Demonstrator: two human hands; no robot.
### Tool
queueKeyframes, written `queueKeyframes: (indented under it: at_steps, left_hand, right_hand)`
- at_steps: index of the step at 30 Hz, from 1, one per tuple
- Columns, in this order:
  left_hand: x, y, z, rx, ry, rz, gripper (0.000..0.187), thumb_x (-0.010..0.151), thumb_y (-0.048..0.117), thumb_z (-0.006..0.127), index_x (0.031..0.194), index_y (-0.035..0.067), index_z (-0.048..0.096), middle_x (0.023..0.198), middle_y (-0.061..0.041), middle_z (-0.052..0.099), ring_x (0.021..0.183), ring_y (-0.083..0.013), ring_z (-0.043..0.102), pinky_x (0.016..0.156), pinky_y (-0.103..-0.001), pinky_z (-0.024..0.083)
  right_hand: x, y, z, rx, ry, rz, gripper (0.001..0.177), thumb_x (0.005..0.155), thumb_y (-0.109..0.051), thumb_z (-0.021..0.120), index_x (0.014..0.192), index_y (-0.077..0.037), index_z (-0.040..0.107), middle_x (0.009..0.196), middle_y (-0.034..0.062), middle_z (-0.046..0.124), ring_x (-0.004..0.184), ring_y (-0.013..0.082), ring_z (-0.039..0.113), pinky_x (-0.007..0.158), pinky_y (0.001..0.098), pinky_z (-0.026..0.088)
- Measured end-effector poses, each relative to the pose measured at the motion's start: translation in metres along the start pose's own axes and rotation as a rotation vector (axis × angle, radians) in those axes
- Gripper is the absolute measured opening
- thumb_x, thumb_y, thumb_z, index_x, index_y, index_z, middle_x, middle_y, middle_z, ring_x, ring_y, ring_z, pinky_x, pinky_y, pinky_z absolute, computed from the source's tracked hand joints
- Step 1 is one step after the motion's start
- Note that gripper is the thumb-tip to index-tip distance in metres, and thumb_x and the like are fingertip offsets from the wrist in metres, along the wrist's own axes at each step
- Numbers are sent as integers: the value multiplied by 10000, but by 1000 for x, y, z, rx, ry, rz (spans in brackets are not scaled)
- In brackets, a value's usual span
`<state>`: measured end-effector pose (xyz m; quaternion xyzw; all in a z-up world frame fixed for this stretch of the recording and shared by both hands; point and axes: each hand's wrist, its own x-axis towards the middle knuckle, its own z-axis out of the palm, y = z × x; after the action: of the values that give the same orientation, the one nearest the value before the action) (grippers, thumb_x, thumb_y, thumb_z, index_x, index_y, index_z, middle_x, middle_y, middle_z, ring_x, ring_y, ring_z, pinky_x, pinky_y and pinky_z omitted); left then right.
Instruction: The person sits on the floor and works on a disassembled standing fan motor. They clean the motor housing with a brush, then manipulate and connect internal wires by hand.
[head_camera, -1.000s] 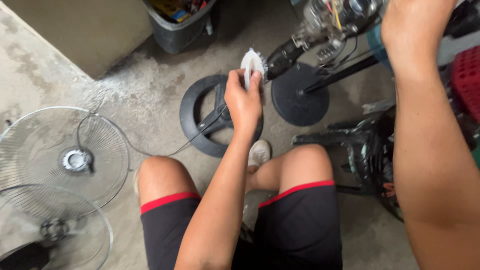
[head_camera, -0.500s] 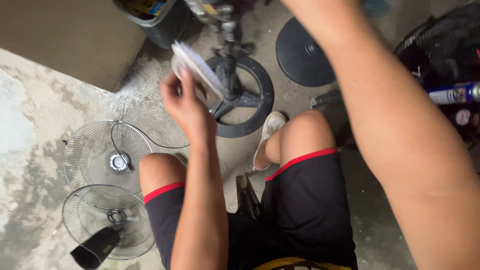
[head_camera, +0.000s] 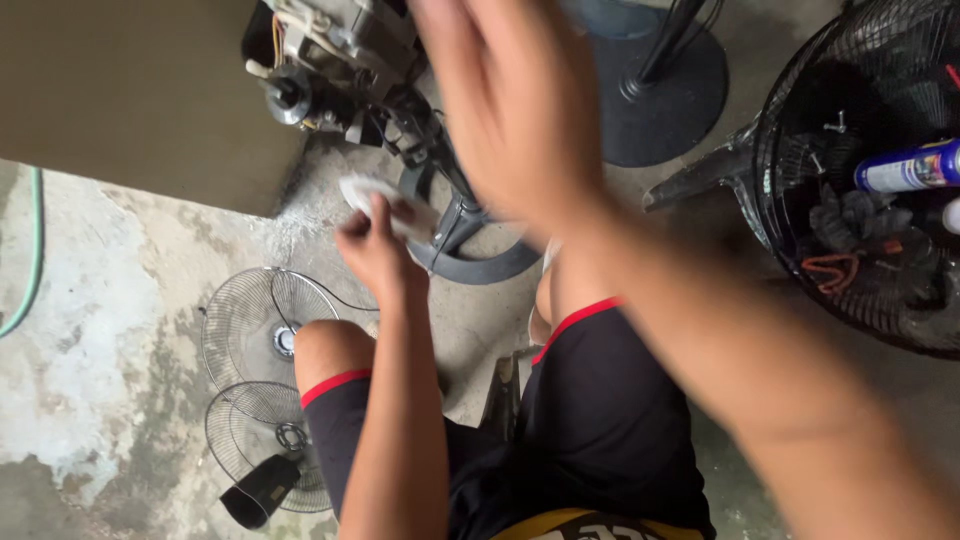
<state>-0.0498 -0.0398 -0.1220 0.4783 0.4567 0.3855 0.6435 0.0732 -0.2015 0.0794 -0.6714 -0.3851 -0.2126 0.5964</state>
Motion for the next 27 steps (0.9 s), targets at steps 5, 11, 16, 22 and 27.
queueKeyframes:
  at_steps: [5, 11, 16, 22, 27]
  left_hand:
    - [-54, -7, -10, -107, -228, -161, 253, 919, 120, 740, 1096, 18, 591, 1007, -54, 673, 860, -136, 629, 697, -283, 479]
    - [-84, -1, 8, 98, -504, -212, 310, 975, 111, 732, 1214, -70, 651, 1089, -95, 691, 960, -143, 616, 844, -283, 461]
    - [-90, 25, 7, 126, -535, -7, 412, 974, 136, 657, 1350, -15, 583, 1337, -98, 658, 1227, -159, 614, 1070, -308, 472]
    - [-75, 55, -22, 164, -291, 154, 414, 1001, 115, 652, 1380, -22, 559, 1341, -161, 658, 1283, -221, 603, 1135, -334, 442]
    - [-54, 81, -40, 292, -262, 284, 442, 1001, 98, 643, 1412, -3, 514, 1384, -160, 620, 1305, -244, 592, 1125, -365, 466]
  right_hand:
    - [-158, 20, 31, 120, -227, 494, 380, 873, 124, 550, 1238, 22, 518, 1171, 187, 592, 1053, 305, 636, 877, 367, 528]
    - [-193, 49, 43, 68, -196, 617, 253, 981, -30, 604, 1200, -2, 482, 1177, 218, 537, 1048, 374, 613, 858, 412, 511]
    - [-160, 80, 48, 73, -202, 657, 189, 1034, -200, 667, 1066, -40, 572, 935, 174, 679, 857, 365, 706, 672, 423, 522]
    - [-106, 136, 83, -167, -271, 365, 156, 994, -222, 650, 1076, -89, 636, 1038, 163, 720, 880, 382, 703, 676, 449, 543]
    - [-119, 166, 88, -130, -195, 812, 376, 1061, -380, 577, 1295, -85, 573, 976, 150, 731, 875, 316, 761, 723, 417, 607]
